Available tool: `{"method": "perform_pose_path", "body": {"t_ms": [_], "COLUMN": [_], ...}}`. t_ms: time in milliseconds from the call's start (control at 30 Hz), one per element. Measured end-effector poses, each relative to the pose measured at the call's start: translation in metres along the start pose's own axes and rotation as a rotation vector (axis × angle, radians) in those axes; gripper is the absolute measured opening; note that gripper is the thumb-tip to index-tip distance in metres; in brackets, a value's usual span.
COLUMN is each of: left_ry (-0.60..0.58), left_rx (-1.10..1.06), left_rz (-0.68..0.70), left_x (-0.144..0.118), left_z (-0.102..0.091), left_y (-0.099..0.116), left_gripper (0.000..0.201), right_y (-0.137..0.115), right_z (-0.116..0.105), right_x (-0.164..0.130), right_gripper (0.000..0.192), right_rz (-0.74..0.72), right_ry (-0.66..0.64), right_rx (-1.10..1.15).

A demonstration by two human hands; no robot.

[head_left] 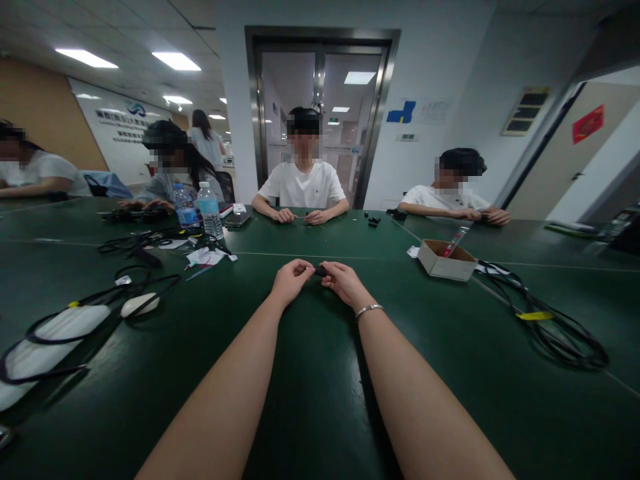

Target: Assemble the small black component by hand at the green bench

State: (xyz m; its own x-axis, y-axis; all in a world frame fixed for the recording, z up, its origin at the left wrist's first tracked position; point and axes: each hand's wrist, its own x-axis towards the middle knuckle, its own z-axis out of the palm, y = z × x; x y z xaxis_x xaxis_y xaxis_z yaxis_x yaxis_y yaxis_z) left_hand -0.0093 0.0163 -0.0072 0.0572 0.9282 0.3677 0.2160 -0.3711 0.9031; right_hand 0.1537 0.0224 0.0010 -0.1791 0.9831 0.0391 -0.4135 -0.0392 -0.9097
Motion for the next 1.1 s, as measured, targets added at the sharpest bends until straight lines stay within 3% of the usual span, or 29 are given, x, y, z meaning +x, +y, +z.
{"method": "perform_pose_path", "body": {"t_ms": [267,467,800,1100], "left_ry": [-0.033,-0.051,-0.101,-0.068], "left_rx": [-0.121,-0.030,0.120,0.283], "left_rz": [-0.031,-0.120,-0.126,-0.155], "left_x": [-0.001,0.000,0.000,-0.001], "left_z": [-0.002,-0.004,-0.001,-0.001], "left_y": [0.005,0.002,-0.006,0.000], "left_gripper": [0.028,0.034,0.046,0.051], "right_y": [0.000,0.001,0.001,-0.001], "right_z": [-0.002,-0.008,-0.009,-0.009], "right_x": [-0.001,-0.001,-0.003,-0.003], "right_gripper": [0.023,0.034,0.036,0.037], "right_rz": [-0.004,-0.013,-0.010,0.031], "right_ry": [-0.001,-0.106,-0.170,-0.229], "right_rx": [-0.026,-0.037,-0.015,0.011]}}
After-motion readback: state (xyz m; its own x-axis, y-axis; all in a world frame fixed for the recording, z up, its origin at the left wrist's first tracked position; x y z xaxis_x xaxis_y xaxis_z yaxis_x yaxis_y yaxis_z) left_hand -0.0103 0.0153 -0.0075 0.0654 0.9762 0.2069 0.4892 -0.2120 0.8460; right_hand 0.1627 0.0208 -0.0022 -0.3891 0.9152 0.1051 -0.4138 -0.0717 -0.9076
